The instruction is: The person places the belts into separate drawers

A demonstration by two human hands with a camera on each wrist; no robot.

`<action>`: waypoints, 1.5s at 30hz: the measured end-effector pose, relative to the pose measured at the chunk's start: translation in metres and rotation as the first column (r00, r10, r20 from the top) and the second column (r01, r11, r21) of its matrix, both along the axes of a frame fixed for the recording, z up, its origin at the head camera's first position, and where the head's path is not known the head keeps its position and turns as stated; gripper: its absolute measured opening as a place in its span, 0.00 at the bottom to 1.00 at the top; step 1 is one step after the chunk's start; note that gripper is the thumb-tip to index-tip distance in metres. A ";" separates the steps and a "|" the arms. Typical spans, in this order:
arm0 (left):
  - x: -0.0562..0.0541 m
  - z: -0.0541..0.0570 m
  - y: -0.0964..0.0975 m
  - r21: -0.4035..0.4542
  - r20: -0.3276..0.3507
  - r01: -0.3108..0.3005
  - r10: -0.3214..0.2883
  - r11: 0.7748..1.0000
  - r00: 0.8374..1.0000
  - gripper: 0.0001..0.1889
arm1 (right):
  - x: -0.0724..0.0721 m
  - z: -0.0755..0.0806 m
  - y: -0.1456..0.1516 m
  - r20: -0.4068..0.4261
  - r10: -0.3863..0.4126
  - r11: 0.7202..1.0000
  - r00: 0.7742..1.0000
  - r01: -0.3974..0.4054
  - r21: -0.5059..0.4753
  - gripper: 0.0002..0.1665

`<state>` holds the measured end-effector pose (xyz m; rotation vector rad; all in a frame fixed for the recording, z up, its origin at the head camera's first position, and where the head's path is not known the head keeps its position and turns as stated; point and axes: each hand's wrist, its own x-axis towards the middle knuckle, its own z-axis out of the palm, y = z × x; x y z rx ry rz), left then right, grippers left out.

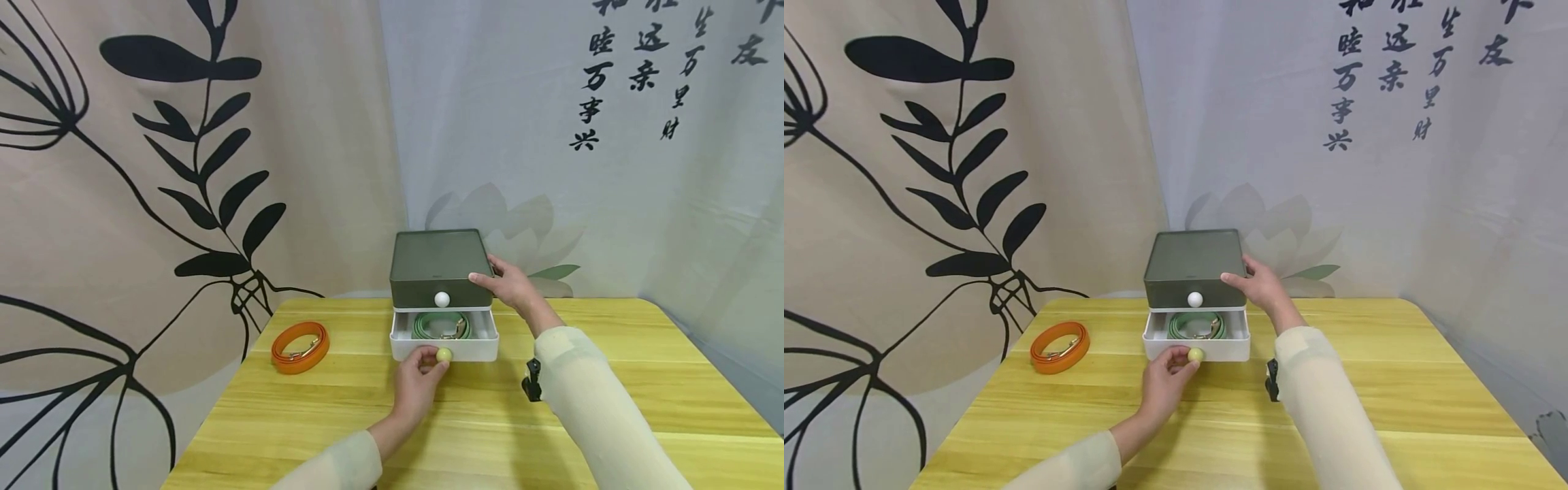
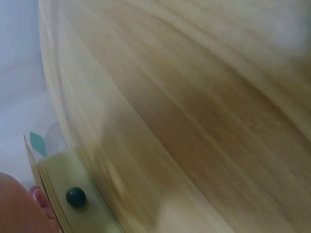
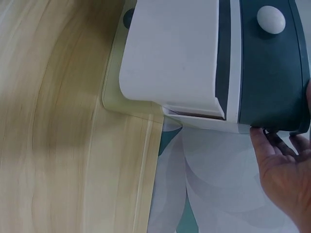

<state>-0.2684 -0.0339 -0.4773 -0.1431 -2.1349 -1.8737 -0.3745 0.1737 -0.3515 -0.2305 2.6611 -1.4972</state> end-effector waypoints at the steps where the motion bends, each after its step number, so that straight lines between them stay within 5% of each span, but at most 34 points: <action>1: -0.001 0.000 0.000 -0.002 0.004 -0.003 0.003 1.000 1.000 0.10 | 0.000 0.000 0.000 0.001 0.000 1.000 1.000 0.000 0.000 0.51; 45: -0.043 -0.001 0.009 0.024 -0.010 -0.070 0.070 0.997 0.997 0.08 | -0.001 0.002 0.000 0.028 0.006 1.000 1.000 -0.006 -0.011 0.51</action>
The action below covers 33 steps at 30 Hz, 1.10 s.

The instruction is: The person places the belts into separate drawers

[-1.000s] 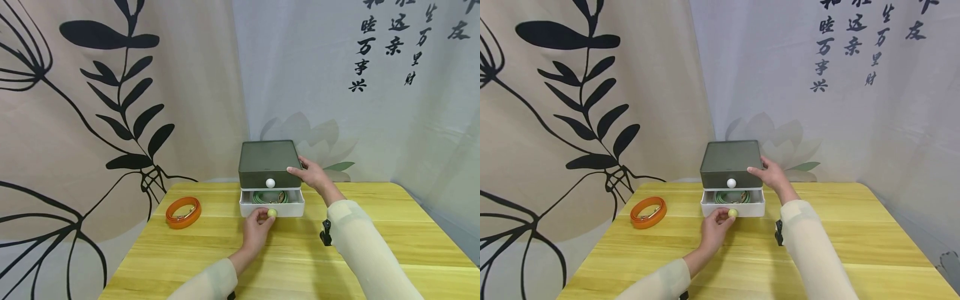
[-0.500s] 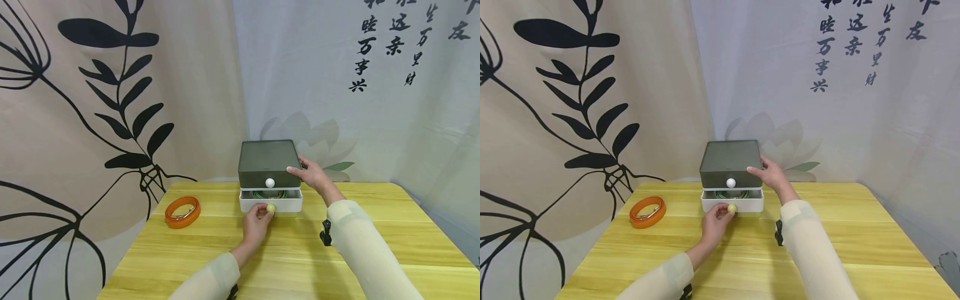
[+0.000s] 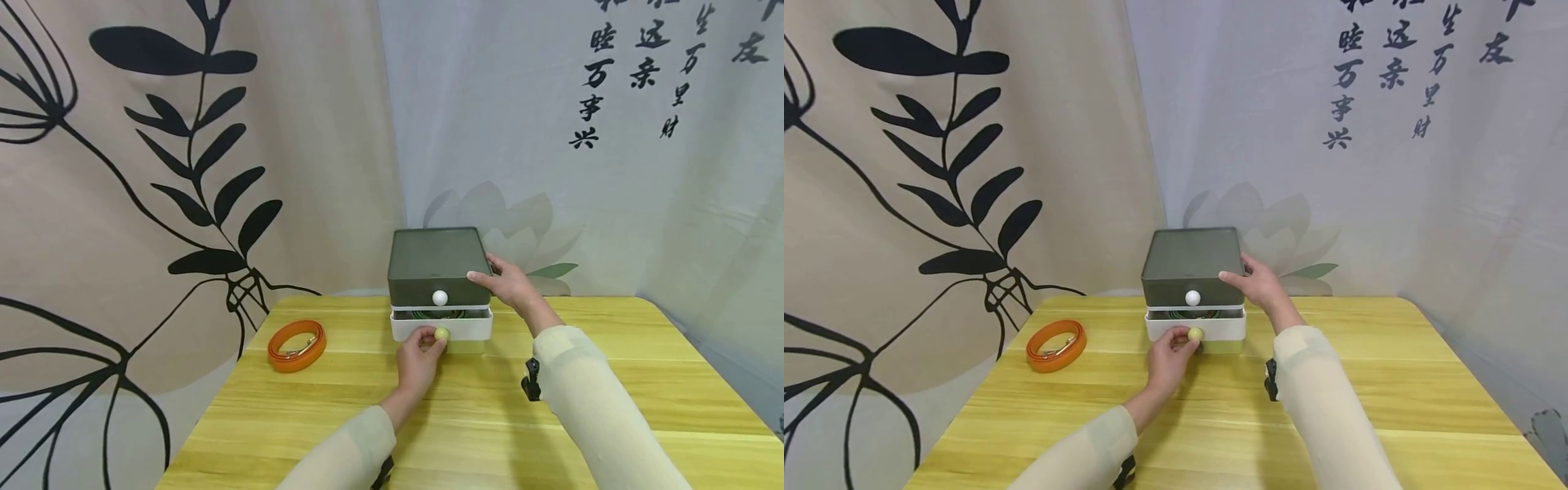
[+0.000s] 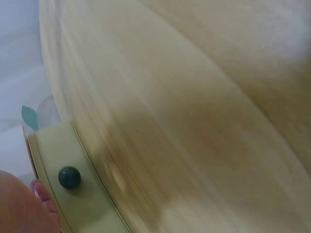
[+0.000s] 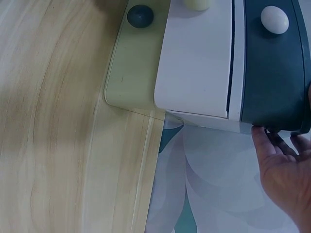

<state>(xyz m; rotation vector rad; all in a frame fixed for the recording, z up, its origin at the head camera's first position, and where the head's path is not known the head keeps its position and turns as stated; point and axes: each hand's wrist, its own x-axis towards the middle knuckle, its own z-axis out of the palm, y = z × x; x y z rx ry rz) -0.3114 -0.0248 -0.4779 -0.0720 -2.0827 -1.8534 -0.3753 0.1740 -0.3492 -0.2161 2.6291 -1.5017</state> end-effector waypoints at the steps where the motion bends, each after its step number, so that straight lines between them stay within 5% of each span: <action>1: -0.001 0.001 0.000 0.002 -0.002 -0.002 0.002 1.000 1.000 0.08 | 0.000 0.000 0.000 -0.001 -0.001 1.000 1.000 0.001 -0.002 0.51; 11: -0.014 0.000 0.001 0.007 -0.019 -0.030 0.030 1.000 0.999 0.08 | -0.001 0.002 -0.002 -0.008 -0.003 1.000 1.000 0.003 -0.005 0.51; 33: -0.025 0.000 0.004 -0.028 0.047 -0.057 0.058 0.998 0.997 0.07 | -0.001 -0.001 0.000 -0.015 0.000 1.000 1.000 0.000 0.005 0.51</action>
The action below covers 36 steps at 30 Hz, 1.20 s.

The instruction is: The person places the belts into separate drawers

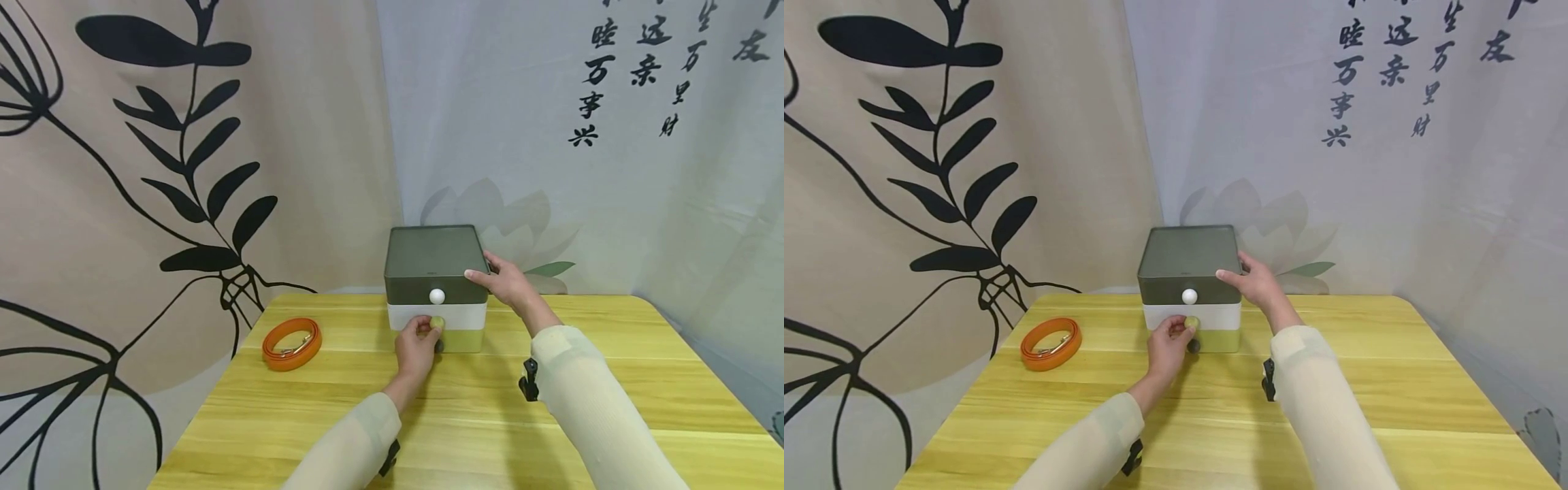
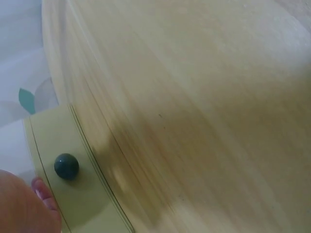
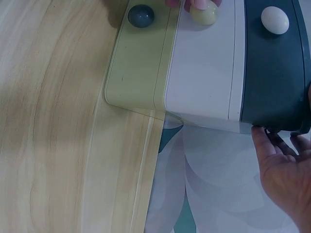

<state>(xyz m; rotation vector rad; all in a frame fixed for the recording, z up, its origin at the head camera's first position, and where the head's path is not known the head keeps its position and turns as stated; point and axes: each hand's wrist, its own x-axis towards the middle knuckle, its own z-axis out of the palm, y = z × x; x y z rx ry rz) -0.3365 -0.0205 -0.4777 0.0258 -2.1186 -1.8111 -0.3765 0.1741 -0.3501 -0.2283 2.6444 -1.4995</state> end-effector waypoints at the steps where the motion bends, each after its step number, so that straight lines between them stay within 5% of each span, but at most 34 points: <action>1: 0.000 0.000 0.000 -0.002 -0.003 -0.002 0.002 1.000 1.000 0.07 | 0.000 0.000 0.000 0.001 -0.001 1.000 1.000 0.001 -0.003 0.51; 22: 0.008 -0.001 -0.004 -0.005 0.018 -0.020 0.020 1.000 1.000 0.11 | 0.002 0.000 0.000 0.009 0.004 1.000 1.000 -0.004 -0.019 0.51; 36: 0.008 -0.022 -0.006 -0.032 0.036 -0.093 0.094 0.995 0.995 0.12 | 0.000 0.000 0.000 0.015 0.005 1.000 1.000 -0.004 -0.022 0.52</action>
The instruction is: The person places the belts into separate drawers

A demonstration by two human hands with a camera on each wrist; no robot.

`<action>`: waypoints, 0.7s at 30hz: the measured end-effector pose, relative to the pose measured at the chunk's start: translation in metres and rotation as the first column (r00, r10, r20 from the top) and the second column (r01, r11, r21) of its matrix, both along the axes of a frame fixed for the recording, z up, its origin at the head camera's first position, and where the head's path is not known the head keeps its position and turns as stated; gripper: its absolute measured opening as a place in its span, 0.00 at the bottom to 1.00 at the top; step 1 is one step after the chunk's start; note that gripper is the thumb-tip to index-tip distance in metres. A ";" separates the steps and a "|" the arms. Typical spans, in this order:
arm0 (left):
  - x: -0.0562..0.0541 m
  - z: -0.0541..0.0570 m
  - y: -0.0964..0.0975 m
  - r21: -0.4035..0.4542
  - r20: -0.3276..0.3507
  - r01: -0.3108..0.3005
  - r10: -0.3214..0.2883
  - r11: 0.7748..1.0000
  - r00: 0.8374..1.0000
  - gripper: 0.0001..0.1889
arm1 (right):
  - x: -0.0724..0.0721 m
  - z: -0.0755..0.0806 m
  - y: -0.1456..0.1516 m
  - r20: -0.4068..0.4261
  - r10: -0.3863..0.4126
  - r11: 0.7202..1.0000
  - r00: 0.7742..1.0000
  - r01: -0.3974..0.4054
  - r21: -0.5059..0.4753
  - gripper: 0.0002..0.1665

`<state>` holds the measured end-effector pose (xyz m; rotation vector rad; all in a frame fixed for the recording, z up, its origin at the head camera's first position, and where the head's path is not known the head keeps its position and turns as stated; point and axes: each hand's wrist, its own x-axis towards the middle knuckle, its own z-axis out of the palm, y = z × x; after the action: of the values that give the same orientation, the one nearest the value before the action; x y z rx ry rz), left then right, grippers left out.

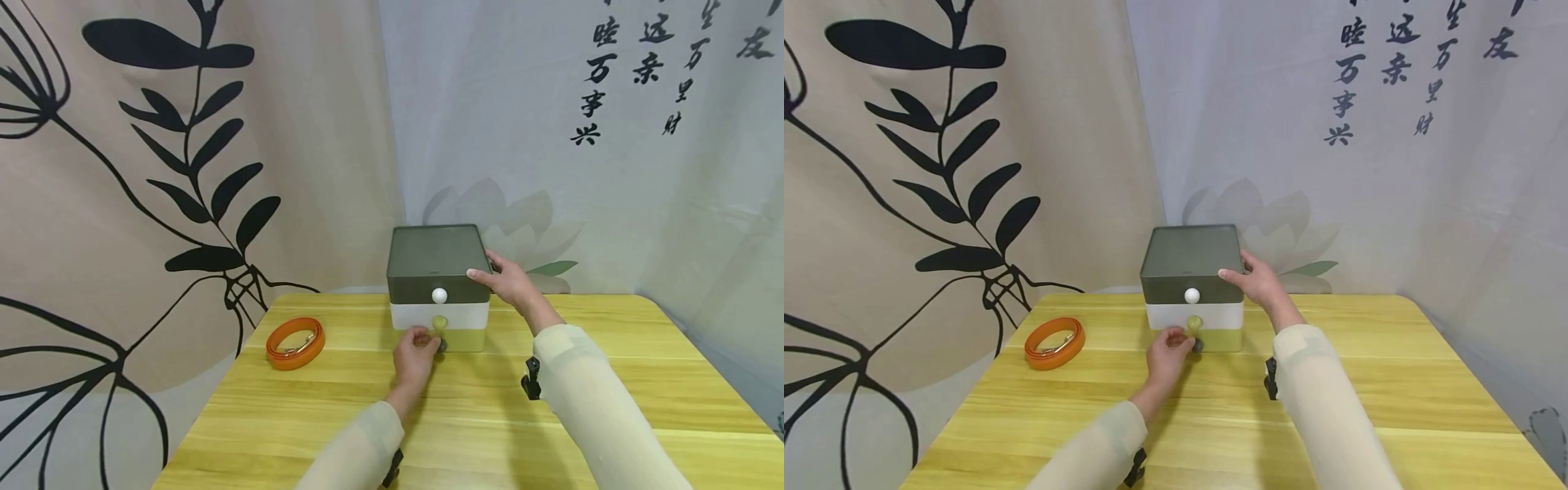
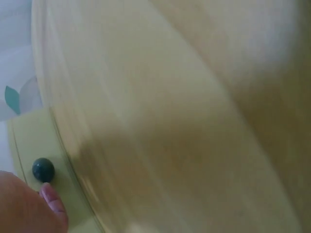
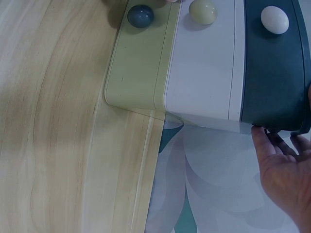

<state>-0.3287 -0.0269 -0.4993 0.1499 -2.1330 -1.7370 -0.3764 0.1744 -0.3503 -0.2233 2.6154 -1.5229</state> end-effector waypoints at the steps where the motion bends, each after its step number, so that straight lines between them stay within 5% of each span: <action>1: 0.001 -0.001 0.001 0.011 0.009 0.001 -0.001 1.000 1.000 0.12 | 0.000 0.000 0.000 0.001 -0.001 1.000 1.000 0.001 0.000 0.52; 10: 0.006 -0.008 0.010 0.008 0.092 -0.056 0.055 0.998 0.994 0.12 | 0.000 0.001 0.001 0.001 -0.004 1.000 1.000 0.004 0.006 0.51; 21: 0.006 -0.015 0.017 -0.034 0.087 -0.109 0.112 0.993 0.990 0.10 | 0.000 0.001 0.001 0.001 -0.002 1.000 1.000 0.002 -0.005 0.51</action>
<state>-0.3230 -0.0101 -0.5146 0.3368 -2.1672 -1.6643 -0.3760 0.1753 -0.3496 -0.2203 2.6119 -1.5300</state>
